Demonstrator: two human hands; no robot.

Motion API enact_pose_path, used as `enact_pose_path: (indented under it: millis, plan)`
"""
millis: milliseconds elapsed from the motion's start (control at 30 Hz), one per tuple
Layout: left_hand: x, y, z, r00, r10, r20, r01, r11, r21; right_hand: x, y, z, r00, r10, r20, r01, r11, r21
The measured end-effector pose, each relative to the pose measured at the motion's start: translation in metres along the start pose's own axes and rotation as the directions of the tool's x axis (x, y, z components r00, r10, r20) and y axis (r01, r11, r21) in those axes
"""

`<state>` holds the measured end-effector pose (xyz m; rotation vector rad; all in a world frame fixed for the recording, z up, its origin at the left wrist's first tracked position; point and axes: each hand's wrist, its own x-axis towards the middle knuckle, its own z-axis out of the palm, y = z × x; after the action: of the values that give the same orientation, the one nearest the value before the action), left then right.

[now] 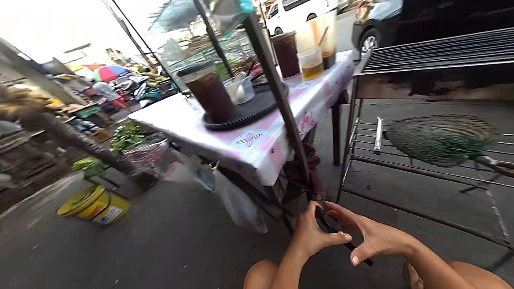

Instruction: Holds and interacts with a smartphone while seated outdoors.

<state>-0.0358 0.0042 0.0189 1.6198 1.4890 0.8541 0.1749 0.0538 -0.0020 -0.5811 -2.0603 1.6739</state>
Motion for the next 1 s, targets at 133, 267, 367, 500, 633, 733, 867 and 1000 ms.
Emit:
enact_pose_path:
  millis: [133, 267, 367, 500, 633, 733, 867, 1000]
  plan:
    - [0.0, -0.003, 0.003, 0.991, -0.041, 0.127, 0.039, 0.999, 0.022, 0.009, 0.014, 0.018, 0.991, 0.135, -0.02, -0.137, 0.981, -0.137]
    - [0.003, -0.001, 0.0, 0.981, -0.075, 0.178, 0.066, 0.996, 0.058, 0.012, 0.02, 0.025, 0.974, 0.198, -0.108, -0.215, 0.96, -0.177]
    - [0.003, 0.002, 0.002, 0.992, -0.047, 0.116, 0.047, 0.999, 0.005, 0.01, 0.024, 0.027, 0.933, 0.23, -0.275, -0.226, 0.973, 0.048]
    - [0.008, 0.002, 0.014, 0.997, -0.077, 0.015, 0.078, 0.957, -0.28, 0.003, 0.014, 0.023, 0.845, 0.381, -0.376, -0.14, 0.836, 0.531]
    - [0.016, 0.003, 0.041, 0.914, -0.393, 0.105, 0.354, 0.642, -0.68, -0.007, 0.008, 0.02, 0.785, 0.473, -0.401, -0.02, 0.665, 0.746]
    - [0.023, -0.006, 0.055, 0.838, -0.49, 0.24, 0.471, 0.428, -0.772, -0.008, 0.009, 0.023, 0.733, 0.534, -0.422, -0.008, 0.627, 0.779]
    - [0.026, -0.002, 0.062, 0.865, -0.448, 0.227, 0.423, 0.406, -0.81, -0.012, 0.005, 0.019, 0.733, 0.533, -0.422, 0.004, 0.617, 0.787]
    - [0.024, 0.006, 0.06, 0.895, -0.42, 0.149, 0.356, 0.474, -0.805, -0.009, 0.001, 0.021, 0.792, 0.511, -0.333, 0.049, 0.491, 0.87]
